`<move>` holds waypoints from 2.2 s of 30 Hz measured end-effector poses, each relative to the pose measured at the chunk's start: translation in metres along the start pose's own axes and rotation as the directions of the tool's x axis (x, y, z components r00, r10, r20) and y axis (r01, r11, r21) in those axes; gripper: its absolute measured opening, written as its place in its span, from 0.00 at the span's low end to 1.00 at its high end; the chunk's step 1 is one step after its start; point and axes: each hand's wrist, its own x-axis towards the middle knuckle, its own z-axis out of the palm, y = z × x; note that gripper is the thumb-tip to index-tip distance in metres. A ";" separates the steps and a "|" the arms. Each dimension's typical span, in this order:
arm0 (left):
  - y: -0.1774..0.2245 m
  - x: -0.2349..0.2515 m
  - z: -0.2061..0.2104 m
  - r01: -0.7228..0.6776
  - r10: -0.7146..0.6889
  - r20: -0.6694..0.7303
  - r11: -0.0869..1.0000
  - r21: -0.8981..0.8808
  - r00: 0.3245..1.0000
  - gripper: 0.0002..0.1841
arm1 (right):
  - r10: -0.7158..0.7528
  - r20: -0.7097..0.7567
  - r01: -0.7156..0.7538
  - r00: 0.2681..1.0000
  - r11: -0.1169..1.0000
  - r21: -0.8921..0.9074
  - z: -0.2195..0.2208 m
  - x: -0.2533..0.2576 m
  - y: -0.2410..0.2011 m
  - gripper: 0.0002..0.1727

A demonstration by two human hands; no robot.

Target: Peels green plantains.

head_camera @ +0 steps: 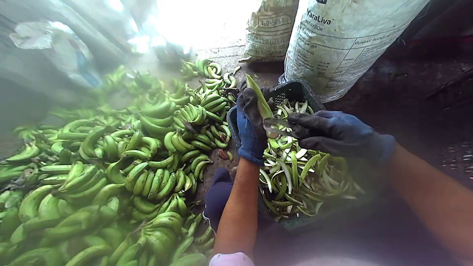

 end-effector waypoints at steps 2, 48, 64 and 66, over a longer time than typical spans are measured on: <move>0.000 -0.012 0.005 0.086 -0.074 0.082 0.986 -0.142 0.994 0.20 | -0.017 0.027 0.019 0.999 0.998 -0.056 -0.002 0.006 0.004 0.29; -0.011 -0.008 0.005 -0.038 0.043 -0.154 0.999 0.036 0.987 0.19 | -0.089 -0.170 0.030 0.981 0.947 -0.321 -0.002 0.012 0.000 0.28; 0.022 -0.030 0.020 0.158 -0.346 0.352 0.871 0.465 0.870 0.26 | 0.358 -0.082 -0.361 0.930 0.932 -0.026 -0.006 0.004 0.057 0.26; 0.012 -0.028 0.020 0.201 -0.372 0.321 0.866 0.458 0.871 0.26 | 0.400 -0.079 -0.401 0.913 0.916 0.003 -0.007 0.005 0.053 0.27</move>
